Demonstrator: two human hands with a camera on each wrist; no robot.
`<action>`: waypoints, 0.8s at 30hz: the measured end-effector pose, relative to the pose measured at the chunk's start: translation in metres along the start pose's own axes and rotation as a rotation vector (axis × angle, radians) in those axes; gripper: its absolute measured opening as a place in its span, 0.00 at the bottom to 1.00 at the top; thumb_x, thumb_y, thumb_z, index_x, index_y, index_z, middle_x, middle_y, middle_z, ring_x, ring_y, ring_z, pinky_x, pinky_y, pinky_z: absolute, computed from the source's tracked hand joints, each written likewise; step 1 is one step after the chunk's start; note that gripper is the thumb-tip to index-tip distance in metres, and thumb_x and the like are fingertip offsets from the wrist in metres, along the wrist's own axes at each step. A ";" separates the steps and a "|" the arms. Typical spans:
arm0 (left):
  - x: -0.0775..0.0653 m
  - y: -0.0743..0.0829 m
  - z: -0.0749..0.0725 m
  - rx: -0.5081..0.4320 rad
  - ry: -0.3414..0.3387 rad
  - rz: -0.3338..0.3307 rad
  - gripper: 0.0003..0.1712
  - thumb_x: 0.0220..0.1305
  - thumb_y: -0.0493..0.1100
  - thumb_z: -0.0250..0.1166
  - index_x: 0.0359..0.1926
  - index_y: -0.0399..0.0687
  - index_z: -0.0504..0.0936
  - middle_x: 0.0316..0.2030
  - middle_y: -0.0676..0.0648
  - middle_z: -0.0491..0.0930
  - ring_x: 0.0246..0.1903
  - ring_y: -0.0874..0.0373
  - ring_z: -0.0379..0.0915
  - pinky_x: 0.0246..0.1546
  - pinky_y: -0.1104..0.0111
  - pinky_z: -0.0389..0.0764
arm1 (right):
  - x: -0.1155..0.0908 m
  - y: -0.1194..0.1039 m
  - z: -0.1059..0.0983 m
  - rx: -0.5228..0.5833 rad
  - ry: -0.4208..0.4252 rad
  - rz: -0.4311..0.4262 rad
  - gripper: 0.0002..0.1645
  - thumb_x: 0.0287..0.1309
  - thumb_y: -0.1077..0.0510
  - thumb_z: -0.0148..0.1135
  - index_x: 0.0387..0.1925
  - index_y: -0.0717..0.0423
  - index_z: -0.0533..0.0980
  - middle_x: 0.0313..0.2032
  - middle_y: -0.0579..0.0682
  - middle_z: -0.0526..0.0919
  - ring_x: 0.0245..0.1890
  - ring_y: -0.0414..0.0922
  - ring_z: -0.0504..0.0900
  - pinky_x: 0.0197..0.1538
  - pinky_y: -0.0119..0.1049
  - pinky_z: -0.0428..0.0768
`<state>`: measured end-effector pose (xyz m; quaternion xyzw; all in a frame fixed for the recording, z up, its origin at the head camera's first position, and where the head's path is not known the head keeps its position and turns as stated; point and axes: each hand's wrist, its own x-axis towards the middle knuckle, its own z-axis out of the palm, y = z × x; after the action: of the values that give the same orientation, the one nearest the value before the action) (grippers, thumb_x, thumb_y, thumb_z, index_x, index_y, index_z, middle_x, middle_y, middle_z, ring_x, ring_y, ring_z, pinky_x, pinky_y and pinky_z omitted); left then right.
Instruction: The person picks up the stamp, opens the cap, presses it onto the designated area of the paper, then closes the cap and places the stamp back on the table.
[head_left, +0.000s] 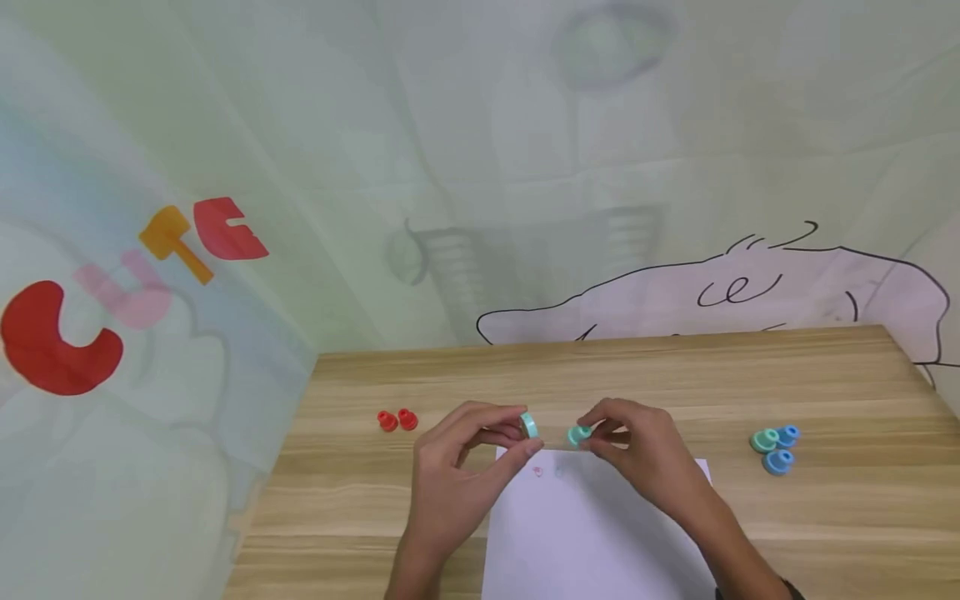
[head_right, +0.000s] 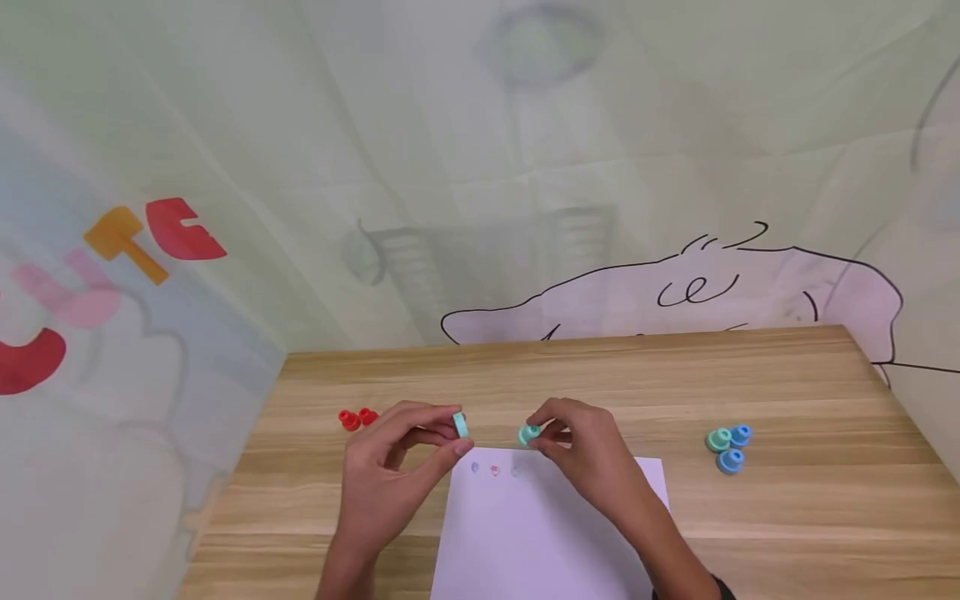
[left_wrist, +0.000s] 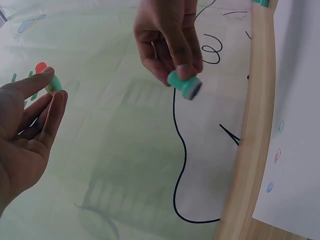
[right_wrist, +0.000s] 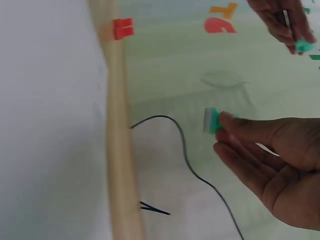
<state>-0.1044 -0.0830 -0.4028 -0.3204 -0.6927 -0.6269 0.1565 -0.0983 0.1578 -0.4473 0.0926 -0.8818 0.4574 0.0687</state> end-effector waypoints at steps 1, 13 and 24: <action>0.000 0.000 0.001 -0.003 -0.003 0.001 0.18 0.59 0.31 0.79 0.51 0.40 0.89 0.40 0.44 0.88 0.37 0.56 0.87 0.42 0.66 0.92 | -0.001 -0.003 -0.004 0.021 0.024 0.010 0.19 0.52 0.70 0.81 0.40 0.48 0.86 0.38 0.41 0.90 0.38 0.38 0.89 0.46 0.36 0.93; 0.002 0.002 0.013 -0.111 -0.057 0.047 0.21 0.60 0.25 0.76 0.55 0.36 0.87 0.47 0.38 0.87 0.42 0.53 0.88 0.45 0.62 0.93 | -0.022 -0.040 -0.037 0.412 0.127 -0.110 0.24 0.59 0.71 0.75 0.55 0.53 0.83 0.51 0.50 0.88 0.46 0.45 0.90 0.51 0.39 0.92; 0.009 0.011 0.030 -0.185 -0.087 0.113 0.23 0.59 0.22 0.74 0.56 0.30 0.85 0.49 0.34 0.84 0.46 0.50 0.87 0.47 0.58 0.93 | -0.034 -0.052 -0.045 0.598 0.140 -0.257 0.24 0.54 0.84 0.68 0.52 0.69 0.82 0.50 0.58 0.85 0.49 0.46 0.89 0.51 0.42 0.92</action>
<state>-0.0985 -0.0516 -0.3932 -0.3990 -0.6187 -0.6639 0.1313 -0.0515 0.1687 -0.3879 0.1877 -0.6827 0.6887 0.1559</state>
